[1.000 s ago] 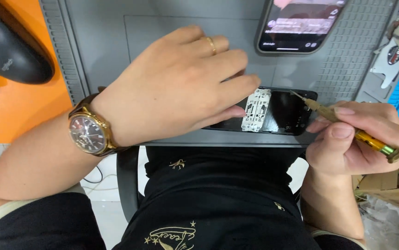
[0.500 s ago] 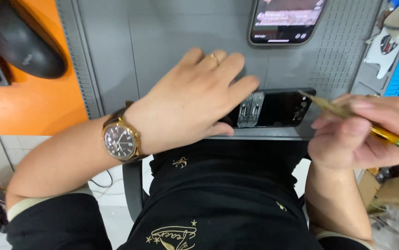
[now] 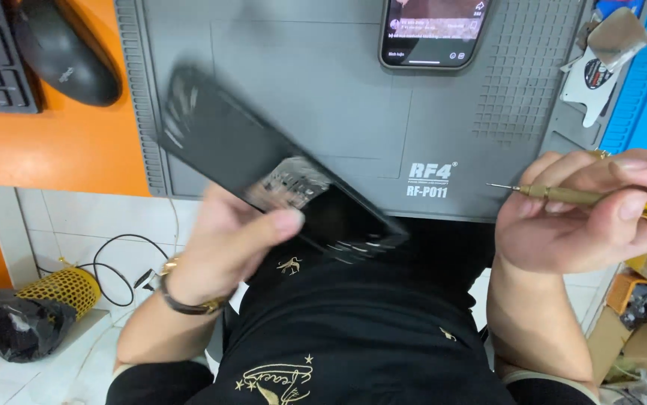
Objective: The person uses a screwdriver to remove screws from the back of a disassembled smartphone lying on a gray mat. They carefully unscrew multiple fasteners from the metal frame and internal components while holding the device steady with their left hand.
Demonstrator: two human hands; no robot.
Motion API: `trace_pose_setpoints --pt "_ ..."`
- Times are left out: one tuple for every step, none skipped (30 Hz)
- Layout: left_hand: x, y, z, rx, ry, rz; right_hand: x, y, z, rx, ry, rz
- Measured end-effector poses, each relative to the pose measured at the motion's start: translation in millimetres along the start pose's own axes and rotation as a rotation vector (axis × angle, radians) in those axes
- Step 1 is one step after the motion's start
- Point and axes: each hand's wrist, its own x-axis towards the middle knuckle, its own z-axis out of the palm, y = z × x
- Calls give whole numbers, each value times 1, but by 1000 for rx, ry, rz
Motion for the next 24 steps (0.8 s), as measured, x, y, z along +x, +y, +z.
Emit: trace_pose_setpoints --pt "-3 -8 7 2 4 8 -1 0 -1 7 -4 -4" --pt "-5 -17 14 -157 0 -123 -2 1 -1 5 30 22" --pt "-7 -26 20 -315 -3 -253 -3 2 -1 3 63 47" --pt "-4 -28 28 -315 2 -243 -1 0 -1 11 56 44" --pt "0 -30 35 -332 9 -315 0 -2 0 18 45 41" --pt "4 -32 41 -347 15 -387 2 -4 2 25 34 37" --pt "5 -35 46 -346 20 -377 1 -4 3 35 29 34" --pt "7 -38 50 -329 17 -418 1 -5 4 37 61 42" --pt "10 -42 55 -312 14 -459 1 -5 5 39 93 51" --pt "11 -42 57 -310 13 -455 2 -6 7 42 93 46" --pt "12 -42 60 -324 -37 -444 4 -6 8 32 84 35" --pt "13 -42 62 -335 -88 -436 4 -7 9 21 78 24" --pt "8 -44 61 -329 -91 -433 3 -6 7 25 82 20" --pt "5 -45 58 -471 -149 -417 2 -4 5 30 85 16" --pt "2 -47 56 -612 -208 -400 1 -2 4 35 88 13" --pt "2 -41 51 -606 -215 -406 1 -2 5 32 98 8" --pt "3 -36 46 -572 -328 -406 1 -1 6 33 109 17" --pt "3 -32 42 -542 -439 -408 1 -1 6 30 118 30" --pt "4 -25 36 -542 -445 -416 0 0 5 23 126 29" --pt "6 -18 31 -328 -535 -433 -1 1 5 28 135 29" --pt "8 -11 24 -112 -622 -444 -2 2 5 32 144 30" --pt "9 0 22 -118 -626 -446 -1 1 6 24 143 29" --pt "10 12 19 -28 -707 -422 0 1 8 -5 145 25" --pt "10 23 16 61 -781 -393 0 0 10 -32 142 23"
